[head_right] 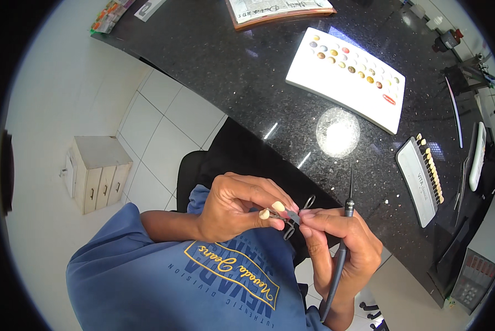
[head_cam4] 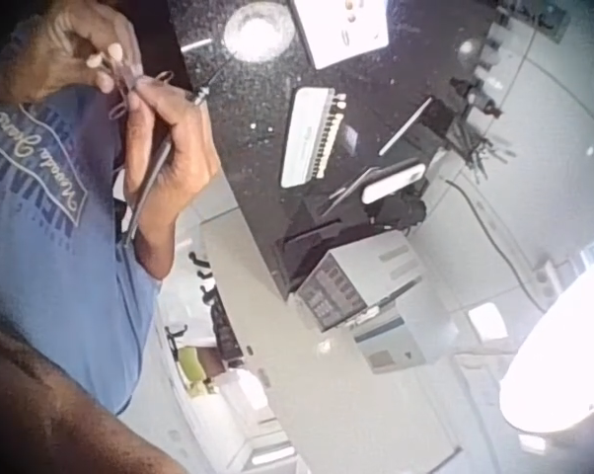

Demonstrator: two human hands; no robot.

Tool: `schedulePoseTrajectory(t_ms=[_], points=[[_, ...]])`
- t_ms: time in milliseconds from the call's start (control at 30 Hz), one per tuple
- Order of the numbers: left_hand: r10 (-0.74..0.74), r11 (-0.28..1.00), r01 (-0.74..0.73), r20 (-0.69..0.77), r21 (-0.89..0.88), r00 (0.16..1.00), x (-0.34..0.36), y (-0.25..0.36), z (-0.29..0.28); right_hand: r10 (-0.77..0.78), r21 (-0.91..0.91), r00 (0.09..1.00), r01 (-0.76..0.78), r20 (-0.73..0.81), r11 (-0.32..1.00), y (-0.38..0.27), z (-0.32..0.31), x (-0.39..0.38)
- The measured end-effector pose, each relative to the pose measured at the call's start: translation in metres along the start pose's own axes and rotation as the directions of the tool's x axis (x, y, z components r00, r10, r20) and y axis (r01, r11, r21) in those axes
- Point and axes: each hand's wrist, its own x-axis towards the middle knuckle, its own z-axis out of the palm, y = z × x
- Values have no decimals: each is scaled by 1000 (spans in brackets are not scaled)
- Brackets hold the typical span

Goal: Applying stain or glaze to a dental prosthetic tooth and placing it into a dental furnace.

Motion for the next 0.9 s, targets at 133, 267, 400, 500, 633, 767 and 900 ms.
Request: schedulePoseTrajectory(t_ms=[133,267,400,500,633,767,900], points=[[3,1000,-3,1,8,1000,-4,4,1,20,104,999,-24,41,994,0,1,-2],[-8,1000,8,-9,-9,1000,-7,12,0,-1,204,998,-13,66,979,1,3,-3],[7,999,-7,3,34,1000,-6,11,-3,-8,236,997,-12,82,972,5,3,0],[4,1000,-4,2,15,1000,-7,11,-2,-1,261,996,-21,84,965,6,3,0],[-2,1000,2,1,14,1000,-6,12,-3,16,272,996,-40,89,962,6,3,0],[2,999,-2,5,42,1000,-6,13,-4,31,279,995,-55,92,959,6,3,0],[2,999,-3,2,54,1000,-5,12,-3,48,291,995,-73,93,954,6,3,1]])
